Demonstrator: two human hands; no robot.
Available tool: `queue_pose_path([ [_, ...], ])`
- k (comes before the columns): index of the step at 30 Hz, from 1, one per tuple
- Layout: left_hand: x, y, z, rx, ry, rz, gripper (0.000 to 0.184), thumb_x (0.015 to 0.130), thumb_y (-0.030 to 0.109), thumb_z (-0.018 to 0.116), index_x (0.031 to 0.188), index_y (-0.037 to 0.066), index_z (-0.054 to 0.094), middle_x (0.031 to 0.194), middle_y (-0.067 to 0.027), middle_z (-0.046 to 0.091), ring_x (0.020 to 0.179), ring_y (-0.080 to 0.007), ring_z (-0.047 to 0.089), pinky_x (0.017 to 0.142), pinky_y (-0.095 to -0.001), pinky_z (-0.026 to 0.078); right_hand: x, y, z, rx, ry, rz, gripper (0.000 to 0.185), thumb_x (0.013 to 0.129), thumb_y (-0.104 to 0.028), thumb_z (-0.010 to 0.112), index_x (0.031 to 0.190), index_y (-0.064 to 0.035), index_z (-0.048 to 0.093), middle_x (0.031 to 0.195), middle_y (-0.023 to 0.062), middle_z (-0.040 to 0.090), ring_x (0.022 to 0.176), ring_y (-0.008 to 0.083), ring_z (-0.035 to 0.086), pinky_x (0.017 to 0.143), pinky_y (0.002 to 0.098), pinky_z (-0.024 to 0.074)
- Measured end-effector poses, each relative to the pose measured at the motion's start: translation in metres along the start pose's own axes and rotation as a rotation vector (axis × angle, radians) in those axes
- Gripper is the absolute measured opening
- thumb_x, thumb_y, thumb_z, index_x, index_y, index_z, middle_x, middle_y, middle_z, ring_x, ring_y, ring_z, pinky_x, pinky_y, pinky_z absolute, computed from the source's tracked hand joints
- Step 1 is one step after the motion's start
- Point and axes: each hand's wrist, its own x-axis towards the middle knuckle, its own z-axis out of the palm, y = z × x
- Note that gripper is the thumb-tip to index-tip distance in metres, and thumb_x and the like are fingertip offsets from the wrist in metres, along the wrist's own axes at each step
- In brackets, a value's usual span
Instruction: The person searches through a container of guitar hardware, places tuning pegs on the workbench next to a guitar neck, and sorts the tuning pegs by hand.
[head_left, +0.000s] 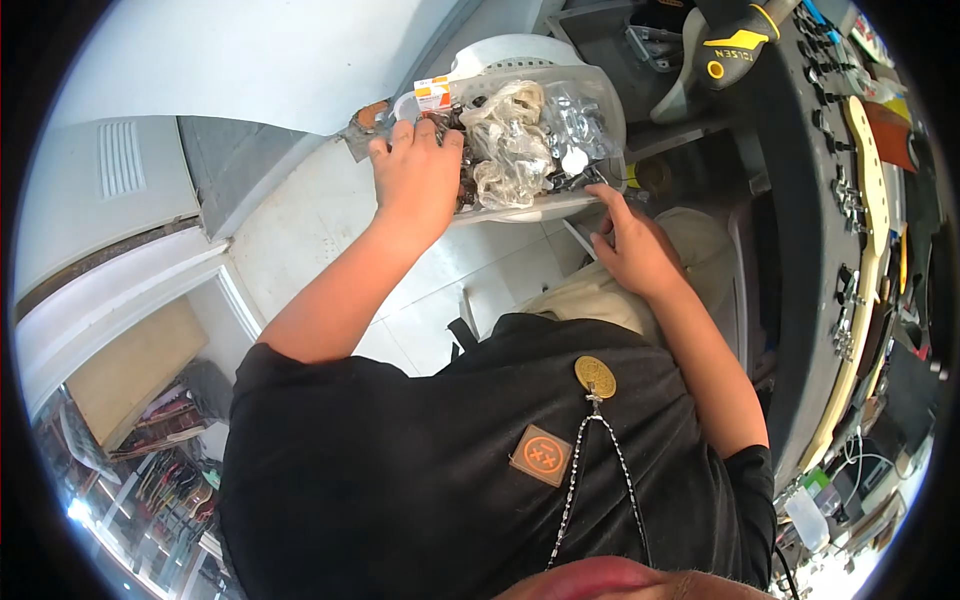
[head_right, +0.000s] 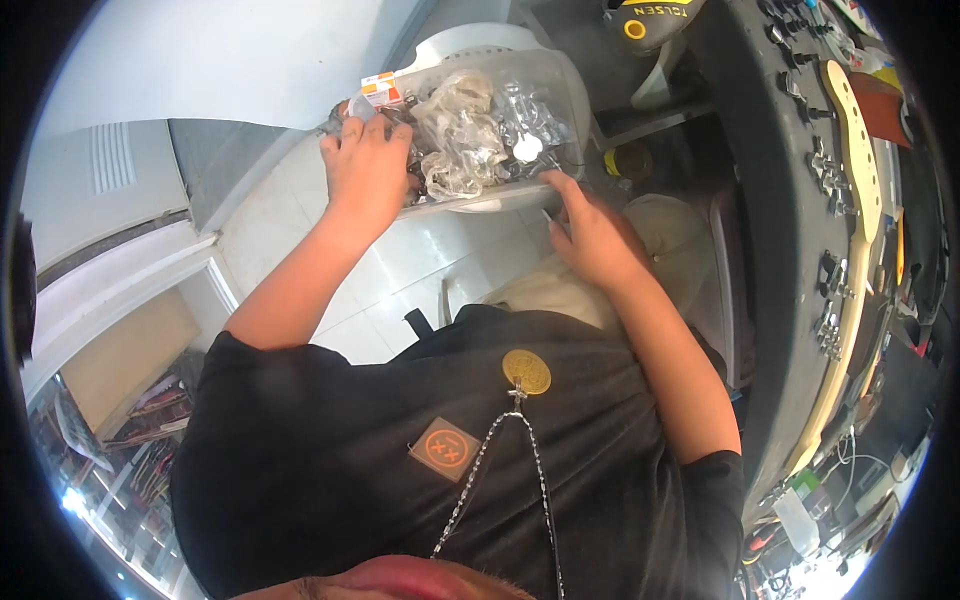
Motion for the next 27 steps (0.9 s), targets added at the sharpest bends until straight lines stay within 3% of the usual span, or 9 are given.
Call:
queue_pose_path([
  [1, 0.004, -0.001, -0.001, -0.004, 0.008, 0.010, 0.022, 0.090, 0.007, 0.076, 0.112, 0.009, 0.078, 0.131, -0.0149, 0.073, 0.124, -0.0338, 0.066, 0.098, -0.0507, 0.048, 0.000, 0.003, 0.002, 0.000, 0.015, -0.023, 0.071, 0.095, -0.006, 0.074, 0.160, -0.0194, 0.048, 0.095, 0.0122, 0.069, 0.088, 0.0350, 0.071, 0.079, 0.0475, 0.0559],
  [4, 0.014, -0.009, 0.000, 0.057, 0.026, 0.106, 0.023, 0.089, 0.009, 0.076, 0.112, 0.009, 0.077, 0.112, -0.0162, 0.079, 0.109, -0.0320, 0.074, 0.093, -0.0509, 0.050, -0.001, 0.007, 0.003, -0.003, 0.056, -0.081, 0.072, 0.094, -0.004, 0.074, 0.160, -0.0180, 0.049, 0.092, 0.0104, 0.068, 0.083, 0.0326, 0.070, 0.076, 0.0460, 0.0550],
  [7, 0.026, -0.023, -0.015, -0.018, -0.121, 0.170, 0.025, 0.087, 0.011, 0.077, 0.112, 0.009, 0.079, 0.091, -0.0156, 0.080, 0.090, -0.0342, 0.078, 0.086, -0.0512, 0.055, -0.002, 0.013, 0.005, 0.020, 0.055, -0.092, 0.072, 0.094, -0.003, 0.074, 0.160, -0.0181, 0.049, 0.091, 0.0103, 0.068, 0.083, 0.0324, 0.070, 0.076, 0.0461, 0.0549],
  [10, 0.029, -0.042, -0.052, -0.407, -0.072, 0.048, 0.030, 0.086, 0.014, 0.077, 0.115, 0.007, 0.081, 0.082, -0.0163, 0.079, 0.082, -0.0381, 0.077, 0.080, -0.0493, 0.060, -0.002, 0.011, 0.004, 0.034, 0.046, -0.071, 0.071, 0.094, -0.004, 0.074, 0.159, -0.0180, 0.049, 0.091, 0.0105, 0.068, 0.083, 0.0323, 0.070, 0.076, 0.0462, 0.0551],
  [11, 0.031, -0.045, -0.071, -0.423, -0.161, -0.023, 0.038, 0.089, 0.014, 0.074, 0.125, 0.000, 0.078, 0.086, -0.0151, 0.081, 0.077, -0.0311, 0.077, 0.074, -0.0414, 0.060, -0.002, 0.009, 0.003, 0.033, 0.041, -0.063, 0.071, 0.094, -0.004, 0.074, 0.159, -0.0179, 0.049, 0.091, 0.0106, 0.068, 0.084, 0.0323, 0.070, 0.077, 0.0461, 0.0553],
  [15, 0.031, -0.050, -0.118, -0.471, -0.146, -0.142, 0.039, 0.090, 0.013, 0.074, 0.126, 0.001, 0.079, 0.089, -0.0164, 0.082, 0.075, -0.0223, 0.075, 0.074, -0.0368, 0.059, -0.001, 0.008, 0.000, 0.010, 0.025, -0.052, 0.071, 0.095, -0.007, 0.073, 0.160, -0.0200, 0.048, 0.097, 0.0140, 0.070, 0.089, 0.0348, 0.072, 0.080, 0.0476, 0.0564],
  [18, 0.031, -0.047, -0.140, -0.445, -0.157, -0.233, 0.041, 0.090, 0.013, 0.074, 0.129, 0.002, 0.078, 0.092, -0.0168, 0.082, 0.075, -0.0244, 0.074, 0.076, -0.0378, 0.060, 0.000, 0.006, -0.003, 0.015, -0.023, -0.017, 0.073, 0.096, -0.012, 0.072, 0.162, -0.0242, 0.045, 0.108, 0.0205, 0.074, 0.097, 0.0399, 0.075, 0.085, 0.0503, 0.0580],
  [24, 0.018, -0.033, -0.077, -0.214, -0.211, 0.080, 0.041, 0.092, 0.009, 0.072, 0.133, 0.007, 0.077, 0.099, -0.0213, 0.081, 0.088, -0.0425, 0.077, 0.081, -0.0492, 0.060, -0.001, 0.009, 0.002, 0.005, 0.059, -0.101, 0.071, 0.094, -0.005, 0.075, 0.160, -0.0194, 0.049, 0.093, 0.0112, 0.069, 0.086, 0.0328, 0.071, 0.079, 0.0462, 0.0559],
  [27, -0.004, -0.016, -0.051, -0.404, -0.343, 0.281, 0.038, 0.093, 0.007, 0.070, 0.130, 0.007, 0.076, 0.104, -0.0223, 0.080, 0.098, -0.0464, 0.076, 0.086, -0.0535, 0.060, -0.001, 0.008, -0.001, 0.002, 0.050, -0.082, 0.072, 0.094, -0.006, 0.075, 0.160, -0.0196, 0.049, 0.093, 0.0109, 0.069, 0.086, 0.0325, 0.071, 0.078, 0.0461, 0.0560],
])
